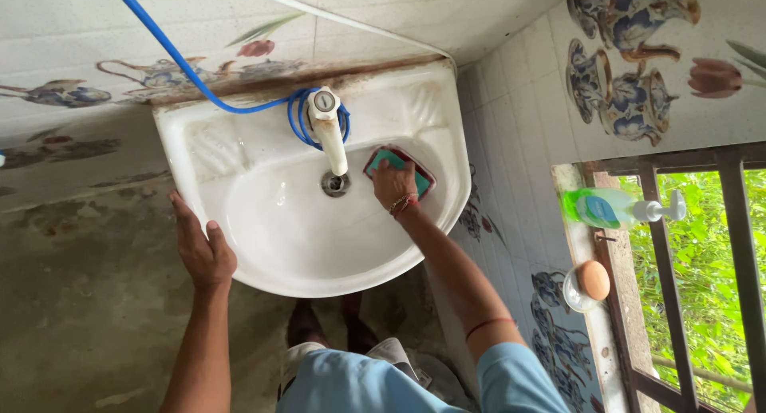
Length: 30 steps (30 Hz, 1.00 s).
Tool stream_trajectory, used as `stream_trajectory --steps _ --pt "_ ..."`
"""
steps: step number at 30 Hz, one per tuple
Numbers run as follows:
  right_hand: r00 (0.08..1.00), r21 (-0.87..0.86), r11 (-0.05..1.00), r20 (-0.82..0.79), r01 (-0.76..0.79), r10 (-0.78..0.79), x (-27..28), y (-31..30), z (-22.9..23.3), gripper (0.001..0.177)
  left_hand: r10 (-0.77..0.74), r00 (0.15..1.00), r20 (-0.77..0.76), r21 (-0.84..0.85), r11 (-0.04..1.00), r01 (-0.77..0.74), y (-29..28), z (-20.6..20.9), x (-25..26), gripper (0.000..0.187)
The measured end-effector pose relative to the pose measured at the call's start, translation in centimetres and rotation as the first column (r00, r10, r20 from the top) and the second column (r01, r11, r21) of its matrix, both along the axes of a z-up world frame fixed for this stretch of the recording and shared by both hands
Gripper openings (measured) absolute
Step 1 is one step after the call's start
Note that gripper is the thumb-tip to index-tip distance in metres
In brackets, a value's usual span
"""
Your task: The person scrubs the interior of a white ceramic sink using a sponge. They repeatedly wipe the basin and the area around the drain with a green and red sponge while water runs from the faucet.
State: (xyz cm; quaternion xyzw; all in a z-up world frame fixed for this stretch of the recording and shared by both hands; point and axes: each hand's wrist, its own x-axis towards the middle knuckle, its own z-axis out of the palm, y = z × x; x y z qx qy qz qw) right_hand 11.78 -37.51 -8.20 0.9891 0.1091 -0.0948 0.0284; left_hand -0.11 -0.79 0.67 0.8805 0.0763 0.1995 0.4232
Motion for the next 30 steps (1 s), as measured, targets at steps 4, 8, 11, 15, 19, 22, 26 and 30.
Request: stream_trajectory --steps 4,8,11,15,19,22,26,30 --pt "0.941 -0.073 0.945 0.098 -0.319 0.325 0.7 -0.7 -1.8 0.033 0.002 1.000 -0.003 -0.007 1.000 -0.002 -0.3 -0.2 -0.1 0.074" --pt "0.797 -0.026 0.810 0.163 -0.585 0.581 1.6 3.0 -3.8 0.028 0.009 1.000 -0.021 -0.008 1.000 -0.009 -0.1 0.1 0.2 0.074" --pt "0.791 0.055 0.792 0.121 -0.608 0.599 1.7 4.8 -3.0 0.027 0.011 1.000 -0.007 -0.002 1.000 -0.011 -0.3 0.0 0.1 0.073" --pt "0.886 0.145 0.894 0.274 -0.423 0.375 0.6 4.6 0.2 0.049 -0.001 1.000 -0.016 -0.013 1.000 0.001 -0.2 0.0 0.0 0.074" --pt "0.934 0.110 0.987 0.349 -0.116 0.071 -0.5 2.5 1.8 0.032 0.012 1.000 -0.022 -0.005 1.000 -0.012 -0.3 -0.2 -0.1 0.074" --pt "0.943 0.135 0.991 0.327 0.020 -0.064 -0.7 2.5 1.7 0.035 0.003 1.000 -0.013 -0.007 1.000 -0.003 -0.2 -0.2 0.1 0.075" --pt "0.977 0.141 0.989 0.202 0.039 -0.068 -0.7 3.1 0.9 0.030 0.015 1.000 -0.024 -0.017 1.000 -0.015 0.1 -0.7 -0.1 0.076" --pt "0.988 0.089 0.988 0.104 -0.125 0.115 0.5 5.5 1.2 0.038 -0.002 1.000 0.016 -0.029 1.000 0.003 0.1 -0.5 -0.1 0.075"
